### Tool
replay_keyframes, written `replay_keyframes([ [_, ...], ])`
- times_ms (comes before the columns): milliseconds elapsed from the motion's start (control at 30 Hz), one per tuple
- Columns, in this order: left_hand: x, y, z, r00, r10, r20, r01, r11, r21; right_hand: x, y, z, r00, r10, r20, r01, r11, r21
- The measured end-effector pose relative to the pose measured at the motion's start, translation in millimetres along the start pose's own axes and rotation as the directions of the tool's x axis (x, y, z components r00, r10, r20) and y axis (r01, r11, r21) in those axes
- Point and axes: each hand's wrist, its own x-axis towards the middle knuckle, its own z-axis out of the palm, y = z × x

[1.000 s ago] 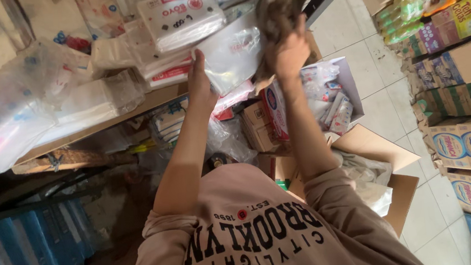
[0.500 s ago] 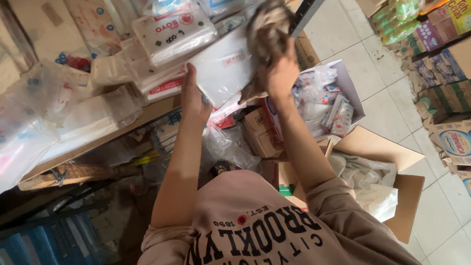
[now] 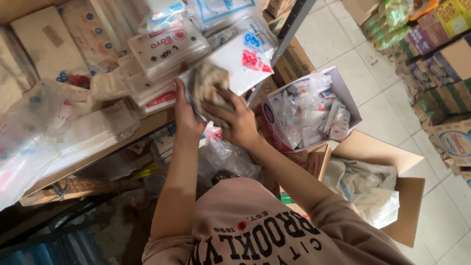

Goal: The person wipes plastic bag packages with a cloth and places them on a shelf. They also remove black plastic bags from a white sack and place them into a cardboard box. The person continues to wipe and arrange various plastic bag packages on the shelf.

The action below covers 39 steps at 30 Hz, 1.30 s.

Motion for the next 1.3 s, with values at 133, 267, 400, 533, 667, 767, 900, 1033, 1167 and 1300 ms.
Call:
replay_keyframes([
  [133, -16, 7, 15, 0.985, 0.139, 0.103, -0.156, 0.970, 0.185, -58, 38, 9, 0.997, -0.070, -0.036, 0.077, 0.958, 0.277],
  [267, -30, 24, 22, 0.986, 0.119, 0.116, -0.138, 0.976, 0.170, -100, 69, 38, 0.802, 0.501, 0.326, -0.518, 0.311, 0.797],
  [400, -51, 25, 10, 0.994, 0.038, 0.105, -0.053, 0.988, 0.147, -93, 68, 37, 0.567, 0.520, 0.639, -0.300, -0.592, 0.748],
  [533, -68, 10, -17, 0.999, -0.048, 0.012, 0.043, 0.972, 0.231, -63, 30, 25, 0.528, 0.562, 0.637, -0.303, -0.576, 0.759],
  [667, -77, 5, -42, 0.970, 0.003, -0.243, 0.101, 0.904, 0.416, -46, 1, 17, 0.459, 0.692, 0.557, -0.568, -0.253, 0.783],
  [767, -87, 5, -39, 0.939, 0.319, -0.132, -0.096, 0.607, 0.789, -40, -8, 4, 0.605, 0.739, 0.297, -0.639, 0.228, 0.735],
  [900, -111, 1, -11, 0.859, 0.383, 0.339, -0.368, 0.001, 0.930, -24, -24, -13, 0.854, 0.480, 0.200, -0.508, 0.691, 0.515],
  [1033, -117, -1, 5, 0.646, 0.407, 0.646, -0.702, -0.015, 0.712, -15, -64, -19, 0.985, 0.089, 0.145, -0.109, 0.985, 0.137],
  [1167, -125, 8, -11, 0.804, 0.422, 0.418, -0.593, 0.534, 0.603, -8, -92, -20, 0.945, -0.090, 0.314, 0.033, 0.983, 0.181],
  [1300, -141, 16, -38, 0.926, 0.220, 0.307, -0.323, 0.882, 0.343, -12, -104, -7, 0.872, -0.414, 0.260, 0.356, 0.902, 0.243],
])
